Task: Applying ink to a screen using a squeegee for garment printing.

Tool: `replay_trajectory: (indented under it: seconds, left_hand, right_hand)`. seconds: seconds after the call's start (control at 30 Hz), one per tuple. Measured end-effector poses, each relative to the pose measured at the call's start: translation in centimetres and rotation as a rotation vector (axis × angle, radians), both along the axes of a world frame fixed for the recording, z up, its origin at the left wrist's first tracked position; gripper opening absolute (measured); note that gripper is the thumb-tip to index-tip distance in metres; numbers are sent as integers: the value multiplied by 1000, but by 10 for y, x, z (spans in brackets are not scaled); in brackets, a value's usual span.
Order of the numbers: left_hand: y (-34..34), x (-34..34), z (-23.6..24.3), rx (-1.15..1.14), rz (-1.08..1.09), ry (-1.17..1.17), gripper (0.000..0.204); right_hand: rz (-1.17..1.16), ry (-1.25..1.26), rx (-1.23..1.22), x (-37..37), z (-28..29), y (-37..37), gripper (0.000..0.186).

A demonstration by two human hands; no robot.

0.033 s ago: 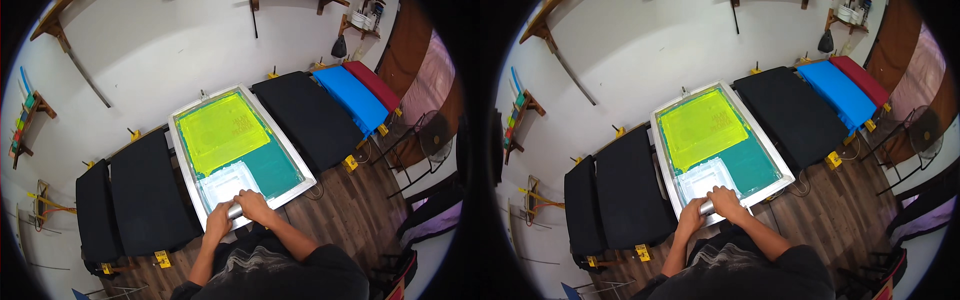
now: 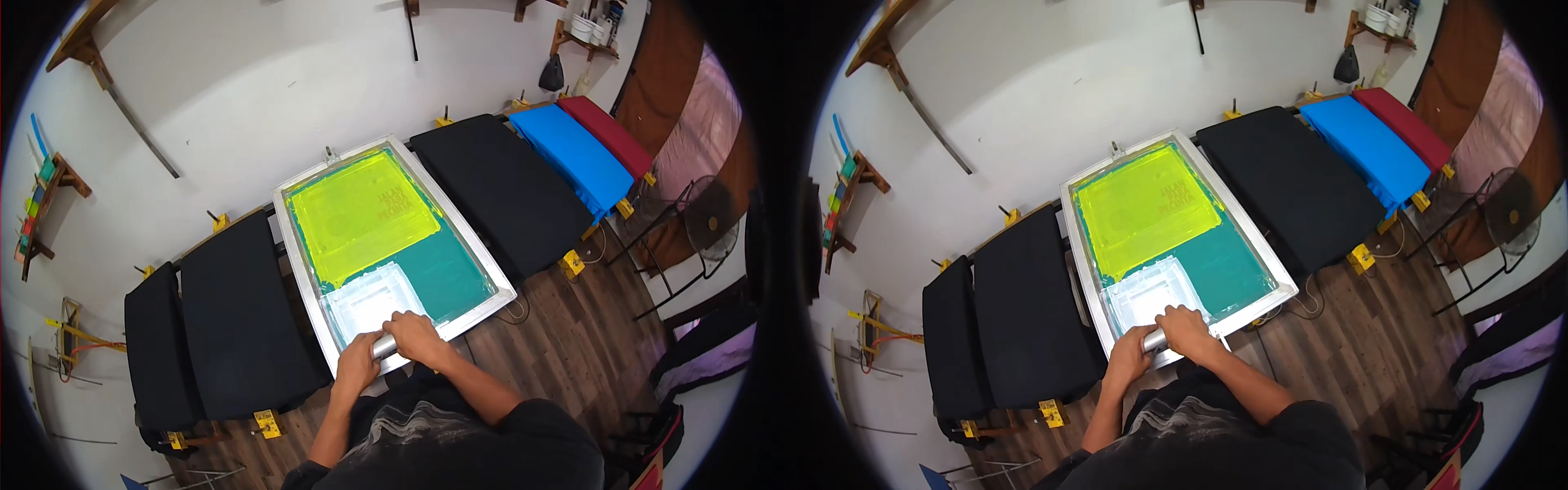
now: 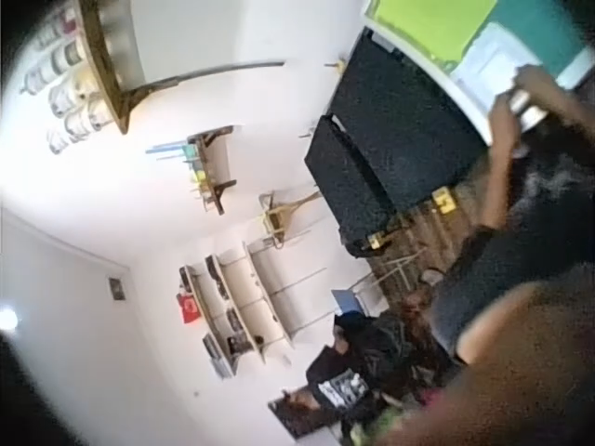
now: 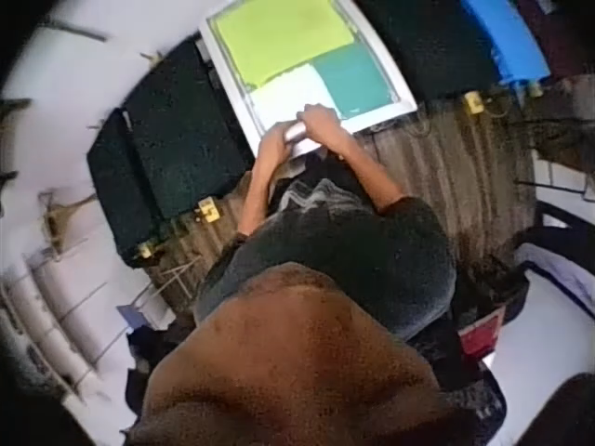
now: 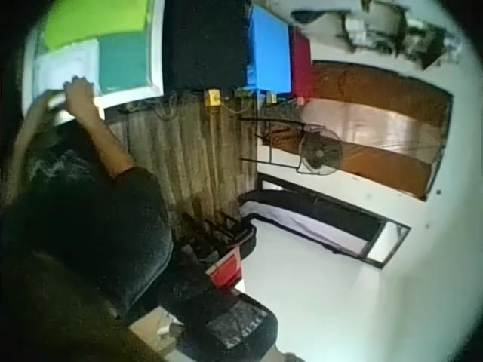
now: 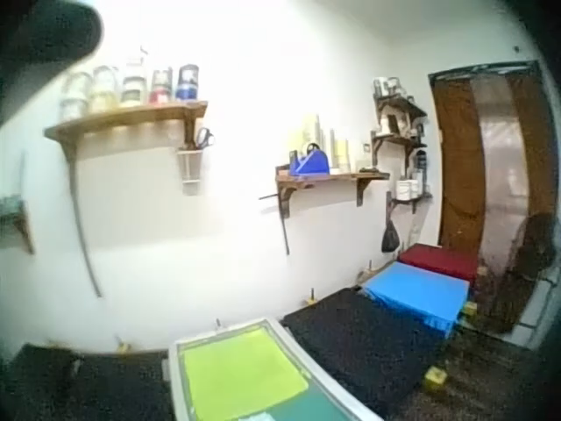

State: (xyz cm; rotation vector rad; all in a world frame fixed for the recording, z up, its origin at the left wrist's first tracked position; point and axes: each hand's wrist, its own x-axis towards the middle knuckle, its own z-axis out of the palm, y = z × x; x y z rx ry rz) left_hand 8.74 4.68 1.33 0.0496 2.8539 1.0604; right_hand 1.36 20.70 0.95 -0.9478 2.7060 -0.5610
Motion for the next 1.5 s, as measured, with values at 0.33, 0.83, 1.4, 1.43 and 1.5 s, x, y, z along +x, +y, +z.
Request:
replay_trajectory:
  seconds: [0.33, 0.83, 1.4, 1.43, 1.5]
  left_hand:
    - [-34, -80, -12, -56, -10, 33, 45]
    - [-53, -115, -7, -104, -25, -33, 32]
    - [-11, -45, 8, -84, -82, -101, 40]
    - [-14, -57, 12, -94, -81, -163, 38]
    - [-27, -74, 9, -108, -110, -187, 37]
  right_hand:
    - [15, 42, 5, -78, 0, -35, 30]
    - [28, -46, 185, -108, 21, -55, 25]
    - [59, -136, 127, -44, 16, -13, 21]
    - [43, -140, 114, -53, 20, -16, 21]
    - [56, -138, 165, -69, 24, -28, 26]
